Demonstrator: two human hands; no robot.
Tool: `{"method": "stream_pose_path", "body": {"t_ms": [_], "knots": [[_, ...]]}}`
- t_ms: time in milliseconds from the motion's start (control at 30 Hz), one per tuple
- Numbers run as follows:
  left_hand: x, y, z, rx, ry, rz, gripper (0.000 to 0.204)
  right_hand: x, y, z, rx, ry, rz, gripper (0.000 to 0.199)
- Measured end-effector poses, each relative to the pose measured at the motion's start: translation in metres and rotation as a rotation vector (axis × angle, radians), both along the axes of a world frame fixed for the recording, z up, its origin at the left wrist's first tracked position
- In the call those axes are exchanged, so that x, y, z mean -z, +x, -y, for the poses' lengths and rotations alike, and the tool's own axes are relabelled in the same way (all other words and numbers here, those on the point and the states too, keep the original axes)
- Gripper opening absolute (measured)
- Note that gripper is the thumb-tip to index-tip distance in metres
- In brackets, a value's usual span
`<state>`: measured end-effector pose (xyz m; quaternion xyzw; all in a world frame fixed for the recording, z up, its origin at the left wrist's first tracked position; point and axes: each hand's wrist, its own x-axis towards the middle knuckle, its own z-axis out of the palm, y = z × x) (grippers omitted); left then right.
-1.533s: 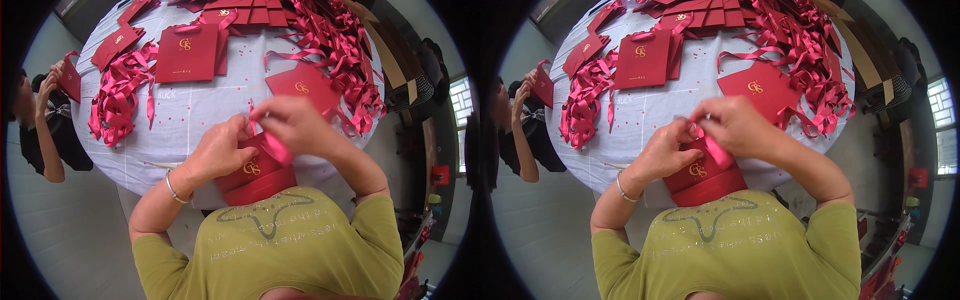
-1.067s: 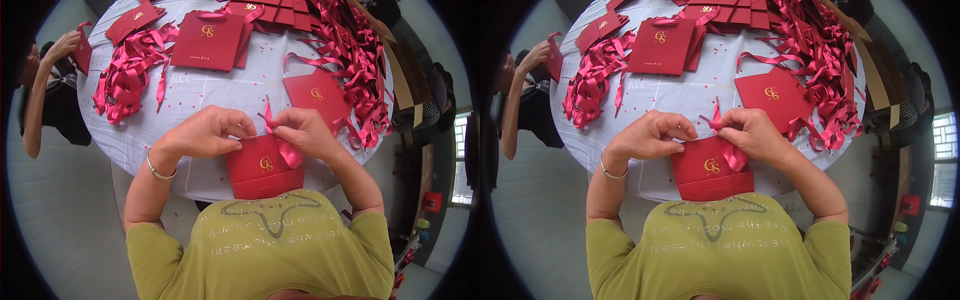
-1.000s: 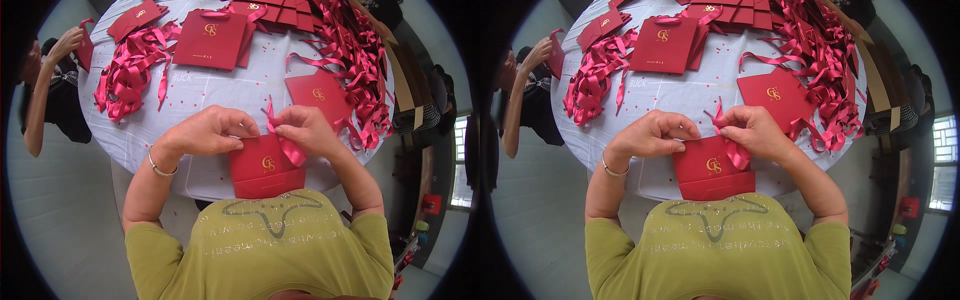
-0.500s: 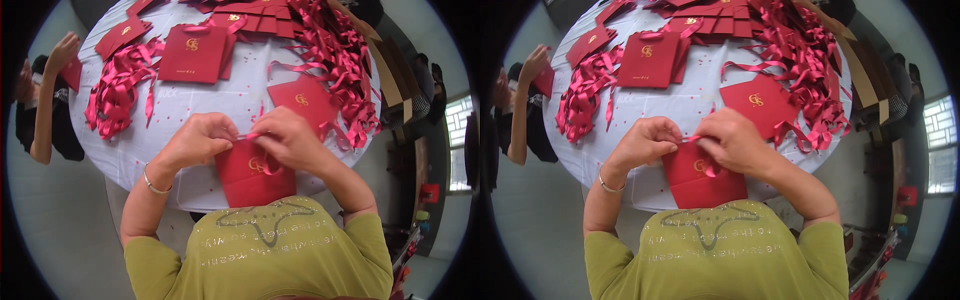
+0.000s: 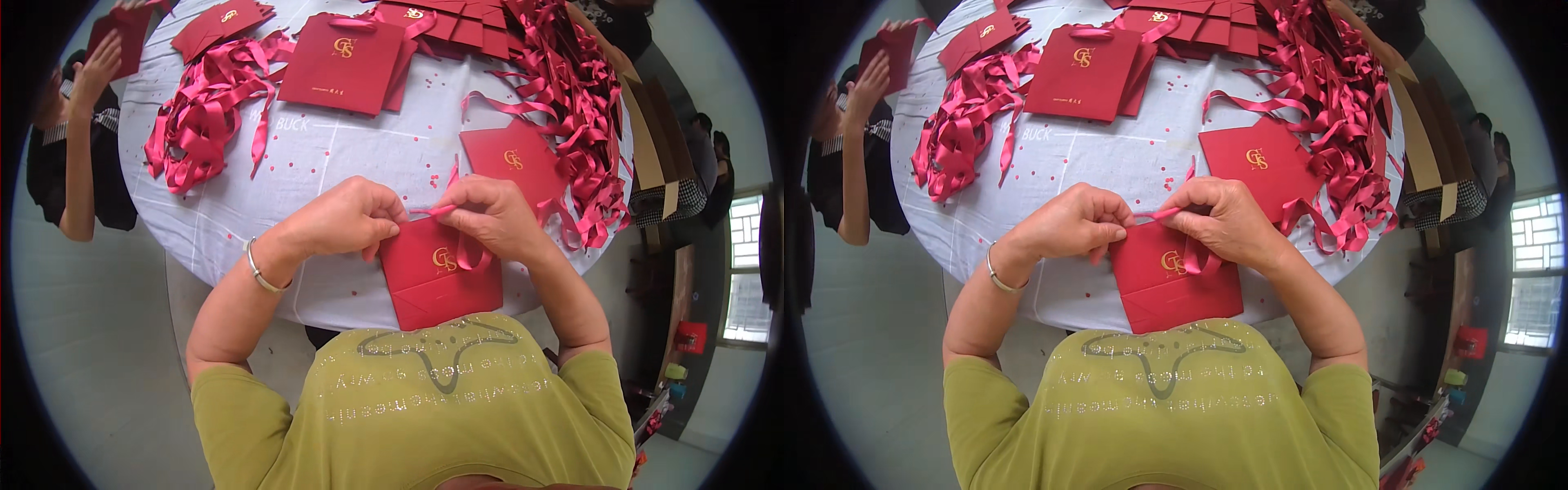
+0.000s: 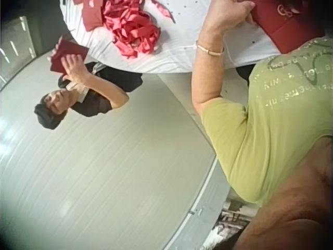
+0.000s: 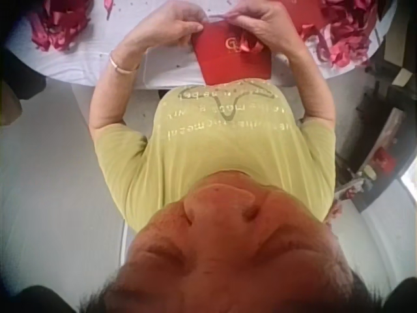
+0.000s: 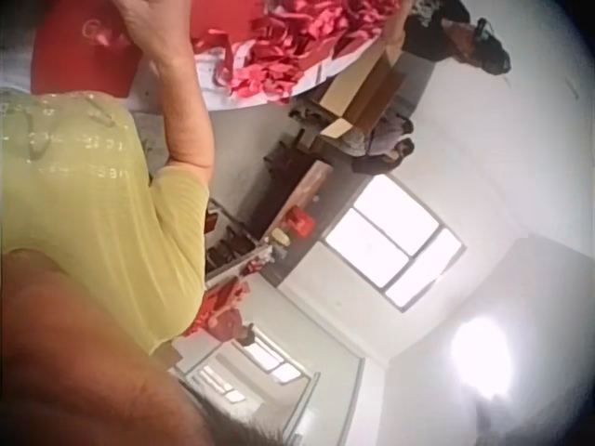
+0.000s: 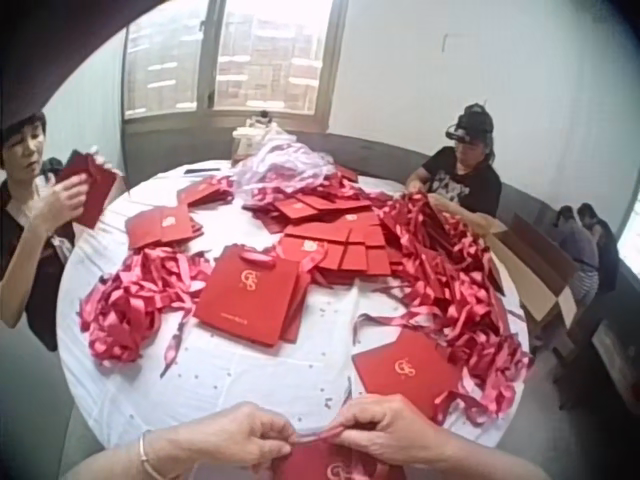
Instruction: The person attaches ribbon handles to paper gift bags by threading ribbon strips through the slots on each bag by hand.
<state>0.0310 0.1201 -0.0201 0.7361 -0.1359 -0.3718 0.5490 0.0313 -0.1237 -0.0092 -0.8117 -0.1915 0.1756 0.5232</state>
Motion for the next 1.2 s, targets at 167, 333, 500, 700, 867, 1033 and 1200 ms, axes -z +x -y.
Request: {"method": "stream_pose_path", "body": {"t_ms": [167, 333, 500, 700, 867, 1033, 1200], "knots": [[0.003, -0.001, -0.003, -0.021, -0.069, -0.046, 0.019, -0.014, 0.003, -0.007, -0.090, -0.088, 0.679, 0.015], [0.000, 0.000, -0.004, 0.016, -0.020, -0.014, 0.024, -0.024, -0.015, -0.012, -0.016, -0.113, 0.438, 0.010], [0.001, 0.001, -0.002, 0.014, 0.014, -0.043, 0.022, -0.007, -0.021, -0.009, -0.071, -0.129, 0.457, 0.013], [-0.001, 0.000, 0.000, -0.013, 0.031, -0.060, 0.015, 0.003, -0.025, -0.008, -0.145, -0.280, 0.681, 0.014], [0.000, -0.001, 0.002, -0.025, 0.014, -0.091, 0.011, -0.001, -0.025, -0.010, -0.109, -0.185, 0.650, 0.014], [-0.005, -0.001, 0.000, 0.035, -0.018, -0.139, 0.012, 0.001, -0.027, -0.007, -0.064, -0.147, 0.470, 0.013], [-0.002, -0.001, -0.001, 0.075, -0.142, -0.204, 0.014, 0.002, -0.025, -0.008, -0.115, -0.187, 0.702, 0.014]]}}
